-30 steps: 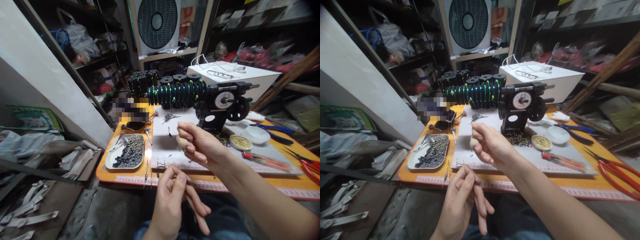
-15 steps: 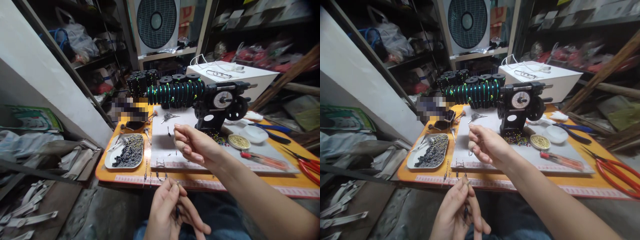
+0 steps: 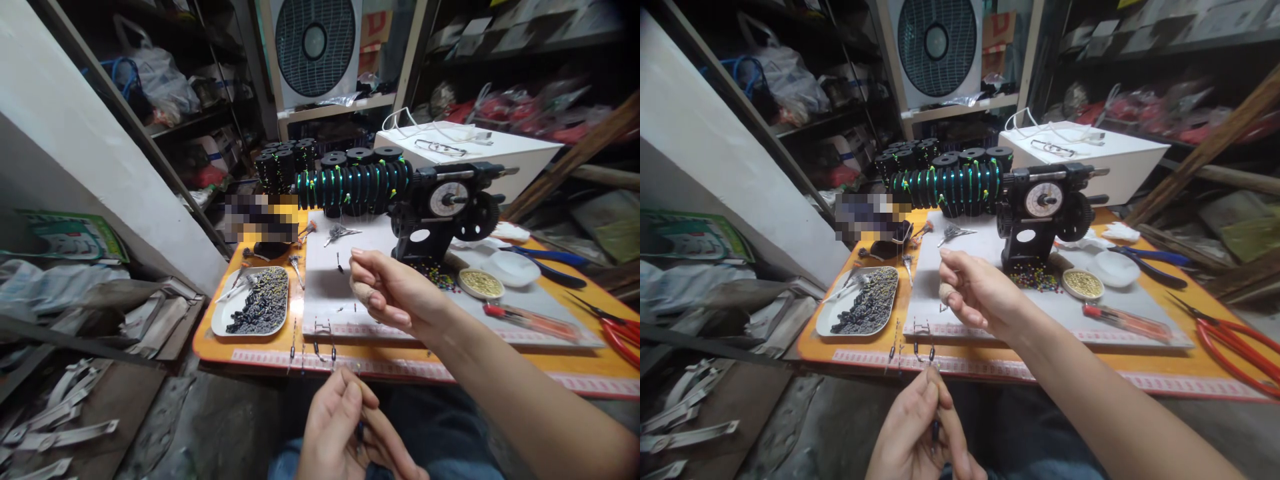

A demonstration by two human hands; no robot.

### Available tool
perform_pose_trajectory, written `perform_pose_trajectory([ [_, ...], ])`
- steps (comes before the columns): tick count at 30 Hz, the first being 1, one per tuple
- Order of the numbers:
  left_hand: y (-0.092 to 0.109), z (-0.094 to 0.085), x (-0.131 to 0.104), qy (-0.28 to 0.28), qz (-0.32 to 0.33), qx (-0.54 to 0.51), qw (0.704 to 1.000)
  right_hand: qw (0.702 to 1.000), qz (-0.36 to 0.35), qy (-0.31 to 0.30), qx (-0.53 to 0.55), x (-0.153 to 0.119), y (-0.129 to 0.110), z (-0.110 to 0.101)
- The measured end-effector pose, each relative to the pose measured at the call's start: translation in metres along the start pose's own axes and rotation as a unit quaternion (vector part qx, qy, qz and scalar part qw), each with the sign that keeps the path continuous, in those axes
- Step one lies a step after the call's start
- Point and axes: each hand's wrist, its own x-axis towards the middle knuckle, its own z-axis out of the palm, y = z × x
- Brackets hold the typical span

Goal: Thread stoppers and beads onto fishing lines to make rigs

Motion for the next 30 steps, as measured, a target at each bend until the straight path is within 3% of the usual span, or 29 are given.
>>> perform_pose_trajectory([
  [3,-0.004,-0.004,-0.002,0.012,-0.003,0.008,1.000,1.000,0.000,0.002,0.000,0.000,0.000,0.000],
  [7,-0.002,-0.004,-0.003,-0.019,0.000,0.007,1.000,1.000,-0.004,0.001,0.000,-0.001,-0.001,-0.001],
  [14,0.027,0.018,-0.010,0.035,-0.133,0.083,0.987,1.000,-0.008,0.002,-0.001,0.000,0.000,-0.001],
  [18,0.028,0.025,-0.013,0.053,-0.105,0.087,0.989,1.000,-0.012,0.002,-0.005,-0.001,-0.001,-0.002],
  [25,0.026,0.024,-0.013,0.039,-0.077,0.166,0.982,0.999,-0.023,0.001,-0.041,-0.006,-0.008,0.000],
  [28,0.026,0.024,-0.009,0.099,-0.037,0.296,0.949,0.996,-0.035,0.001,-0.082,-0.009,-0.011,0.003],
  [30,0.028,0.024,-0.006,0.158,-0.004,0.428,0.890,0.991,-0.048,-0.001,-0.121,-0.012,-0.013,0.004],
])
